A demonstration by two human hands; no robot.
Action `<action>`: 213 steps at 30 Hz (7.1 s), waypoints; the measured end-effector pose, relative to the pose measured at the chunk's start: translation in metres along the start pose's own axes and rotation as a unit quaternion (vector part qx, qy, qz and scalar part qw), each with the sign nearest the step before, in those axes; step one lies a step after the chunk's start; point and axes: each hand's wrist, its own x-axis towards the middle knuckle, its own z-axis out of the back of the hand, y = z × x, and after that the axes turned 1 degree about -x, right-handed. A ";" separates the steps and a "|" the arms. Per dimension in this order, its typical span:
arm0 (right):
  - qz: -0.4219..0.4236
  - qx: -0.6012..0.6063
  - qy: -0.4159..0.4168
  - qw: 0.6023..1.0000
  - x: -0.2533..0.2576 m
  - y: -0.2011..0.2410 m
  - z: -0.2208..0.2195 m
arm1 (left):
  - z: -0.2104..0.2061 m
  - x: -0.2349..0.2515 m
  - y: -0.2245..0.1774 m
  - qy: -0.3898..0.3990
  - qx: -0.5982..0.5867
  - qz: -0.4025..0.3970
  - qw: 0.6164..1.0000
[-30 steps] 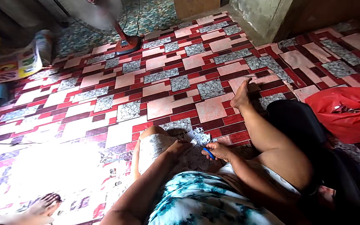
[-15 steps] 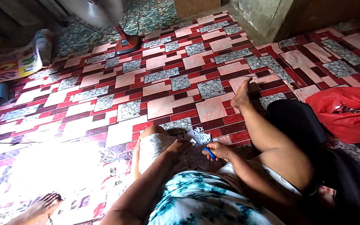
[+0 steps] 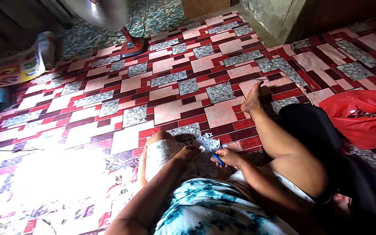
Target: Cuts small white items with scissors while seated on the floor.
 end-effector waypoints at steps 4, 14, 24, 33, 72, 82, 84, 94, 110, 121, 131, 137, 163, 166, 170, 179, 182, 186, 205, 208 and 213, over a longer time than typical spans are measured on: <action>0.003 -0.001 0.000 1.000 0.000 -0.001 0.000 | 0.000 0.001 0.001 0.007 0.010 0.000 1.000; 0.024 0.029 -0.031 0.999 -0.004 0.001 0.002 | -0.002 -0.001 -0.002 -0.016 0.005 0.001 1.000; 0.005 -0.010 0.004 1.000 -0.001 0.000 -0.001 | 0.000 0.001 0.001 -0.003 0.019 -0.009 1.000; 0.010 0.001 -0.027 1.000 -0.002 0.001 -0.001 | -0.001 -0.003 -0.004 -0.006 0.020 -0.005 1.000; -0.010 0.017 -0.008 1.000 -0.004 0.000 0.005 | -0.001 -0.003 -0.004 -0.019 -0.011 0.028 0.999; 0.002 0.003 -0.022 1.000 -0.001 0.001 0.001 | -0.005 -0.004 -0.004 -0.014 0.004 0.031 0.999; 0.006 0.004 -0.031 0.999 -0.002 0.002 0.000 | -0.004 -0.004 -0.003 -0.016 0.001 0.031 0.999; -0.008 0.015 -0.015 1.000 -0.005 0.002 0.004 | -0.004 -0.003 -0.004 -0.027 -0.016 0.027 0.999; 0.033 0.019 -0.036 0.999 -0.002 0.001 -0.001 | -0.002 -0.001 -0.002 -0.004 -0.003 0.020 1.000; -0.006 0.000 0.011 1.000 -0.002 0.000 0.001 | -0.002 -0.002 -0.002 -0.014 -0.010 0.019 1.000; 0.005 -0.006 -0.006 1.000 -0.001 0.001 0.001 | -0.002 -0.001 -0.001 -0.006 -0.007 0.024 1.000; 0.030 0.011 -0.030 0.999 -0.002 0.001 -0.002 | -0.001 -0.001 -0.001 -0.004 -0.009 0.025 1.000; 0.004 -0.018 0.001 1.000 -0.001 0.001 -0.001 | -0.002 0.000 -0.001 -0.012 -0.016 0.027 0.999; 0.002 -0.017 0.000 1.000 -0.001 0.001 -0.001 | -0.002 -0.001 -0.002 -0.005 -0.013 0.029 0.999; 0.007 -0.016 -0.011 1.000 -0.002 0.002 -0.002 | -0.002 0.000 -0.001 -0.006 -0.002 0.021 1.000; 0.029 0.021 -0.021 0.999 -0.004 0.001 0.001 | -0.003 0.000 -0.001 -0.014 -0.016 0.013 1.000; -0.004 -0.007 0.006 1.000 -0.004 0.002 0.001 | -0.003 -0.001 -0.002 -0.017 -0.011 0.018 1.000; 0.002 -0.013 0.017 1.000 -0.003 0.002 -0.001 | -0.003 -0.001 -0.002 -0.015 -0.014 0.017 1.000; 0.035 0.036 -0.054 0.997 -0.003 0.001 0.001 | -0.001 -0.001 0.001 -0.008 -0.053 0.023 0.998; 0.050 0.010 -0.059 0.997 -0.004 0.002 0.003 | -0.001 -0.004 -0.001 -0.002 -0.034 0.018 0.999; 0.015 -0.093 -0.020 0.995 -0.010 0.010 0.010 | 0.001 -0.006 -0.002 -0.009 0.010 0.019 1.000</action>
